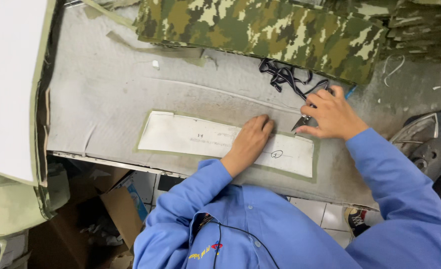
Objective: The person irons a rectangular piece of light-colored fabric on a workbench using a steam iron. They repeatedly smooth the fabric, lift it to check the underside, and press it down again to ensure it is flat. The workspace contains stacks of camouflage-patterned fabric and various sewing tools.
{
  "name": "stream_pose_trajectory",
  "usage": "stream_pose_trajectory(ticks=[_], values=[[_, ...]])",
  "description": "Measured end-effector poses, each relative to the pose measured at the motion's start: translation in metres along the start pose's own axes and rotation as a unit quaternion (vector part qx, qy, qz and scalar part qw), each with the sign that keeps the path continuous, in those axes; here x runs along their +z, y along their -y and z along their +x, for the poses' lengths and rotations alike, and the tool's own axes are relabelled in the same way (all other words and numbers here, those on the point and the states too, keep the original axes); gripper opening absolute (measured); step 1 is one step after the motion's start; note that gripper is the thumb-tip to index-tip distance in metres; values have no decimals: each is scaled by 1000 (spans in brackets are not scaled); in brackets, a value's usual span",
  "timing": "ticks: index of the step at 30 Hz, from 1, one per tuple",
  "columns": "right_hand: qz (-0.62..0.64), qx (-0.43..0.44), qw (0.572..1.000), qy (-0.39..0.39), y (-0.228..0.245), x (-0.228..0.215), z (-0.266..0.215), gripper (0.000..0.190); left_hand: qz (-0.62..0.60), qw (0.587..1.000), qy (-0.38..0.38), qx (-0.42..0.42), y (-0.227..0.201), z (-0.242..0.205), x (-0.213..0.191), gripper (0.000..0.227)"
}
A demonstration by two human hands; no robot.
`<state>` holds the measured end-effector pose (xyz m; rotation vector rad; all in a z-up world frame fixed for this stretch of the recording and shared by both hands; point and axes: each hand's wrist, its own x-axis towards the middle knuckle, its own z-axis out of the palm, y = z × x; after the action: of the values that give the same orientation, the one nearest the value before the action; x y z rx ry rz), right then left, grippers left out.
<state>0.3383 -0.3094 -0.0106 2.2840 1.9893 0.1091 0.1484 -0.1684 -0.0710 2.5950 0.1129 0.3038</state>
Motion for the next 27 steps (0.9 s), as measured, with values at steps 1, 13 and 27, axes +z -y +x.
stream_pose_trajectory(ticks=[1, 13, 27], values=[[2, 5, 1000, 1, -2, 1, -1, 51, -1, 1000, 4, 3, -3, 4, 7, 38], [49, -97, 994, -22, -9, 7, 3, 49, -98, 992, 39, 67, -24, 38, -13, 9], [24, 0, 999, -43, -12, -8, -13, 56, -39, 976, -1, 214, -21, 29, -18, 10]])
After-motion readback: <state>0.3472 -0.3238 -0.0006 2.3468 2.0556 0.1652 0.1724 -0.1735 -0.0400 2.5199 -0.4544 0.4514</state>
